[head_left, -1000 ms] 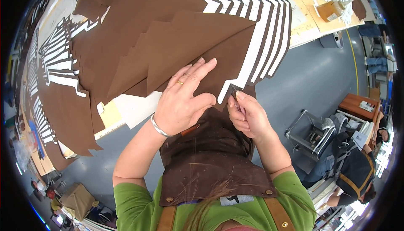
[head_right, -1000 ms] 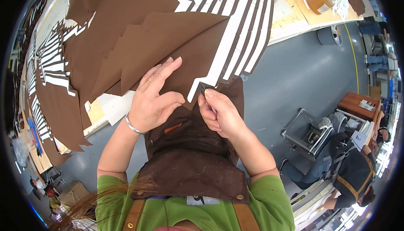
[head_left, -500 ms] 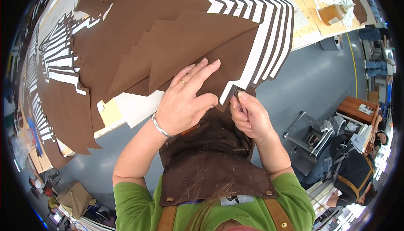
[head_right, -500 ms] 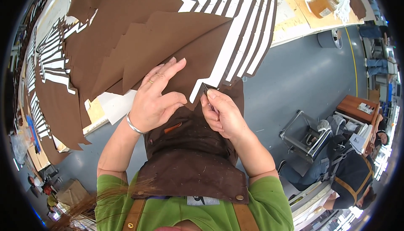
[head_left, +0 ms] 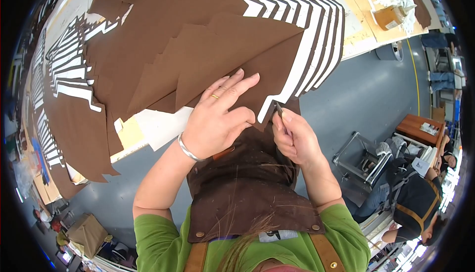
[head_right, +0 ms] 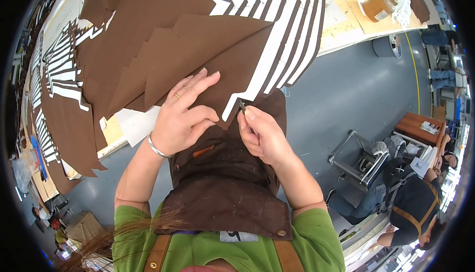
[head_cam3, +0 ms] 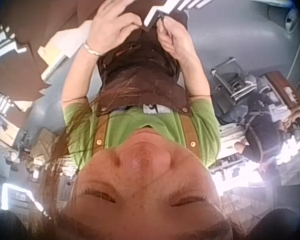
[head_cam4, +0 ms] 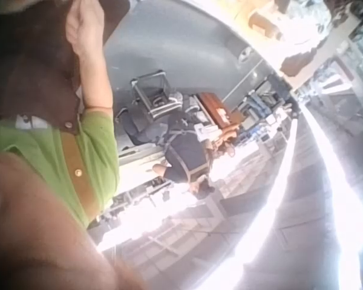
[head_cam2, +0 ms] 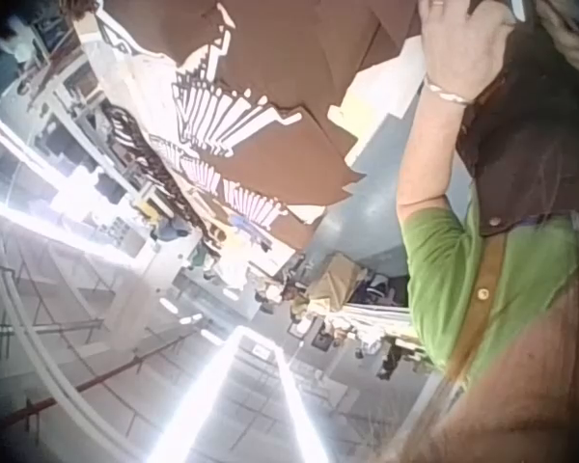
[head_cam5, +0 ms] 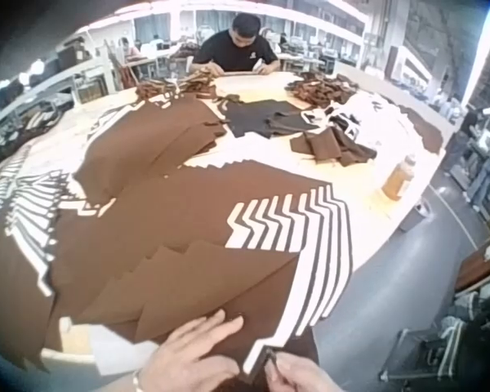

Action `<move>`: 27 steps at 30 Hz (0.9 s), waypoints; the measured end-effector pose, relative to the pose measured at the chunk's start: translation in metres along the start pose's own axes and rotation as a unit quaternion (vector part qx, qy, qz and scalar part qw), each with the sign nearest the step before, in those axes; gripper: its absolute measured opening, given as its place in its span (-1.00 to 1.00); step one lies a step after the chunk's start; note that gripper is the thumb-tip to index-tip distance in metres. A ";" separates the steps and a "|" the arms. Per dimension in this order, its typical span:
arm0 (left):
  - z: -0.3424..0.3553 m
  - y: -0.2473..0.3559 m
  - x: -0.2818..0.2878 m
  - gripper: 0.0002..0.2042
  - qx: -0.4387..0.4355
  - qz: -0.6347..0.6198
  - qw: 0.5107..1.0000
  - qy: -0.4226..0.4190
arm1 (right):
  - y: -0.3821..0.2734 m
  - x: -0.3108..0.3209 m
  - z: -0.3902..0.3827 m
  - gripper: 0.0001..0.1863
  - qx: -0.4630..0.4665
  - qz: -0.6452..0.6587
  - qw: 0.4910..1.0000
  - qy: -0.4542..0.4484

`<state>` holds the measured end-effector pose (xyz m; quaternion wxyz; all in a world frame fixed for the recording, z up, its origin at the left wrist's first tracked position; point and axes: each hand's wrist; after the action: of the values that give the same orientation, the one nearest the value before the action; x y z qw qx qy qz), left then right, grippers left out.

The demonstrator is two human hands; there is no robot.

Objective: Trimming excess white material from brown leather pieces using scissors at a workshop table.

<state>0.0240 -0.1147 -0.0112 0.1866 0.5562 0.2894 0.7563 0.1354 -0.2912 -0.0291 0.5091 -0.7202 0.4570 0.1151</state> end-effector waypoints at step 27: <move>0.019 0.011 -0.035 -0.90 -0.102 0.184 0.972 0.102 | 0.015 0.013 0.006 -0.71 0.072 0.047 0.989 0.123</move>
<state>0.0533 -0.1398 -0.0259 0.0691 0.4979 0.1212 0.8559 0.1328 -0.2946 -0.0494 0.4933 -0.6684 0.5564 0.0157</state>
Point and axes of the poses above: each hand's wrist, its own z-axis towards the middle knuckle, its own x-axis out of the back of the hand, y = z × x, and after that the axes turned 6 degrees about x, right-handed
